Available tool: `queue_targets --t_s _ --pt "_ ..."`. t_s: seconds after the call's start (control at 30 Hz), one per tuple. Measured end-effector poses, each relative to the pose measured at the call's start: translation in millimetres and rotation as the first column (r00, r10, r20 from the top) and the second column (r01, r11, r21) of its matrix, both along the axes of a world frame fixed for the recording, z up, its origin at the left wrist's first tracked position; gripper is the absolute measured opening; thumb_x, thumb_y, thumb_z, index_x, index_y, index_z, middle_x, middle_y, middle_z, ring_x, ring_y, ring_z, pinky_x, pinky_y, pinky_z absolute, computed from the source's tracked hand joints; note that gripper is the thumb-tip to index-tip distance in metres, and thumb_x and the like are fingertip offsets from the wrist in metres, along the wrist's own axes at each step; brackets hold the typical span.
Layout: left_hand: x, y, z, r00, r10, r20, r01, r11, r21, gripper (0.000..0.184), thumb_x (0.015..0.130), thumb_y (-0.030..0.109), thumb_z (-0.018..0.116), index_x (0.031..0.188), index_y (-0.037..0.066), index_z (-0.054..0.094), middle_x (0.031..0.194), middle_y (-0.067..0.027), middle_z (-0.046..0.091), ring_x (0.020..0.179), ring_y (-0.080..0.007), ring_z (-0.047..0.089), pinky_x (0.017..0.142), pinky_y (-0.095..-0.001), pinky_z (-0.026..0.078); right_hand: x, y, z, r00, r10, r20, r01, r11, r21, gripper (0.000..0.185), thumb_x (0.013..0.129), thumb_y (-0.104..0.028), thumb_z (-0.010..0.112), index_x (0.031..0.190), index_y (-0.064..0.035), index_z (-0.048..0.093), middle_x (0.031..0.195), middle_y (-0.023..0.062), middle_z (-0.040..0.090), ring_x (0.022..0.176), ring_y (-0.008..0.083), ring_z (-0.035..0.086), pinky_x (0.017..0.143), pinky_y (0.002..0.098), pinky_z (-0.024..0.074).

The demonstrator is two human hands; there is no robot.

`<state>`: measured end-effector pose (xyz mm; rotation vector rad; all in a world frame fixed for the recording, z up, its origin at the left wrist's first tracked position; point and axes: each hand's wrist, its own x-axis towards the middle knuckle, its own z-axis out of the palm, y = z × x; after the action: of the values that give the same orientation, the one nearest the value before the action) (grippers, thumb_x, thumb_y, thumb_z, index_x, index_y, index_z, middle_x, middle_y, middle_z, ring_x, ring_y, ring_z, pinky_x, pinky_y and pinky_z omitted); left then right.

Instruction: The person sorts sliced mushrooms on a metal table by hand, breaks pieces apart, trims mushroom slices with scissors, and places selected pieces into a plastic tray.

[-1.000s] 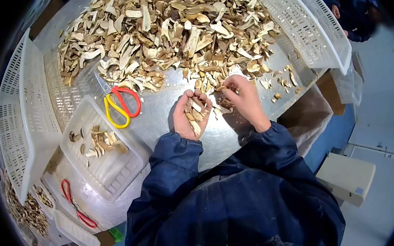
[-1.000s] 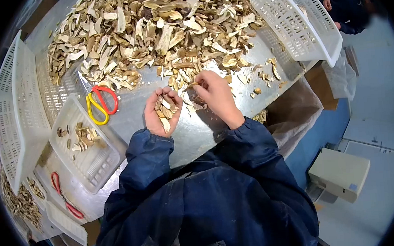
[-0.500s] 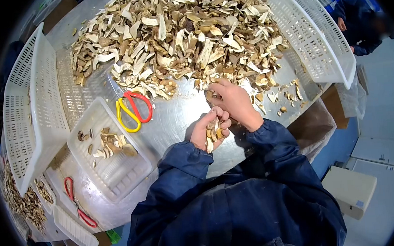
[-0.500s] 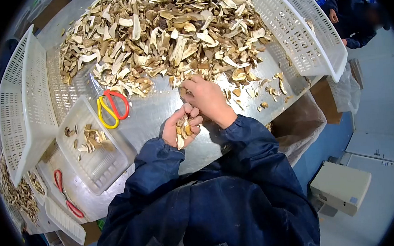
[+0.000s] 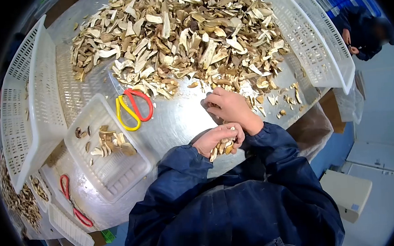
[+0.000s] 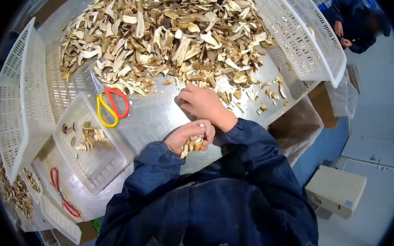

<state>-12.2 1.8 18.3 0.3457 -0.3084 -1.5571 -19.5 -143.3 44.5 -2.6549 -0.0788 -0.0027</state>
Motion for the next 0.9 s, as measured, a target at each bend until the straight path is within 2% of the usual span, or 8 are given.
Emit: queue_targets --t_s 0.13,0.3,0.4,0.53,0.67,0.77,0.83,0.9 --pt "2 -2 2 0.981 0.169 -0.093 -0.153 0.975 0.160 0.023 0.093 0.026 0.051 0.101 0.004 0.052 0.085 -0.0044 0.052 0.069 -0.0114 0.048 0.060 -0.0247 0.046 1 -28 8 0.970 -0.194 0.145 0.155 0.957 0.245 0.016 0.077 -0.017 0.067 0.088 -0.0053 0.065 0.077 0.0089 0.057 0.064 0.0214 0.057 0.057 0.0316 0.0448" --pt "4 -3 0 0.905 0.290 -0.311 -0.236 0.951 0.201 0.034 0.099 0.032 0.042 0.124 0.010 0.050 0.127 -0.0094 0.055 0.112 -0.0241 0.057 0.086 -0.0352 0.051 -21 -46 54 0.968 -0.118 -0.222 0.230 0.771 0.593 0.020 0.075 -0.018 0.072 0.089 -0.0036 0.069 0.071 0.0048 0.059 0.064 0.0110 0.055 0.056 0.0241 0.0423" --pt "2 -1 -2 0.900 0.336 -0.279 -0.264 0.927 0.265 0.036 0.098 0.027 0.046 0.127 0.007 0.049 0.124 -0.0098 0.056 0.107 -0.0225 0.059 0.089 -0.0363 0.048 -4 -47 39 0.921 -0.377 -0.093 0.387 0.875 0.292 0.025 0.076 -0.022 0.070 0.092 -0.0039 0.068 0.073 0.0084 0.062 0.065 0.0171 0.060 0.057 0.0280 0.0449" --pt "1 1 -7 0.908 0.365 -0.205 -0.290 0.901 0.323 0.022 0.096 0.023 0.049 0.109 0.006 0.055 0.106 -0.0072 0.060 0.098 -0.0191 0.061 0.078 -0.0311 0.053 14 -37 2 0.923 -0.229 0.309 0.270 0.958 -0.096 0.019 0.077 -0.021 0.066 0.086 -0.0039 0.067 0.075 0.0121 0.062 0.070 0.0284 0.061 0.061 0.0357 0.0468" --pt "6 -1 -14 0.903 0.397 -0.164 -0.352 0.902 0.249 0.017 0.095 0.020 0.050 0.104 0.007 0.054 0.096 -0.0054 0.057 0.090 -0.0161 0.058 0.068 -0.0266 0.053 10 -41 4 0.959 -0.254 0.123 0.242 0.964 0.107 0.021 0.079 -0.018 0.064 0.093 -0.0040 0.064 0.072 0.0095 0.061 0.063 0.0238 0.058 0.056 0.0331 0.0452" --pt "6 -3 -8 0.859 0.503 -0.090 -0.471 0.848 0.242 0.024 0.094 0.019 0.052 0.112 0.003 0.054 0.095 -0.0049 0.056 0.087 -0.0140 0.057 0.064 -0.0236 0.051 -8 -40 24 0.877 -0.310 -0.368 0.478 0.476 0.738 0.014 0.086 -0.017 0.062 0.091 -0.0039 0.063 0.069 -0.0011 0.057 0.053 0.0056 0.046 0.046 0.0204 0.0339" --pt "8 -3 -5 0.843 0.537 0.032 -0.529 0.816 0.232 0.030 0.094 0.019 0.052 0.119 0.002 0.052 0.096 -0.0046 0.056 0.088 -0.0131 0.056 0.065 -0.0230 0.051 -23 -41 25 0.845 -0.159 -0.510 0.528 0.109 0.842 0.011 0.088 -0.016 0.061 0.089 -0.0059 0.064 0.071 -0.0044 0.057 0.053 0.0001 0.042 0.044 0.0145 0.0264" --pt "8 -3 5 0.813 0.572 0.105 -0.579 0.778 0.244 0.035 0.093 0.017 0.055 0.122 -0.001 0.051 0.092 -0.0032 0.058 0.081 -0.0098 0.056 0.066 -0.0221 0.048 -34 -38 26 0.844 -0.085 -0.529 0.534 0.060 0.843 0.011 0.088 -0.017 0.061 0.089 -0.0059 0.064 0.071 -0.0041 0.057 0.052 0.0005 0.042 0.044 0.0150 0.0263"
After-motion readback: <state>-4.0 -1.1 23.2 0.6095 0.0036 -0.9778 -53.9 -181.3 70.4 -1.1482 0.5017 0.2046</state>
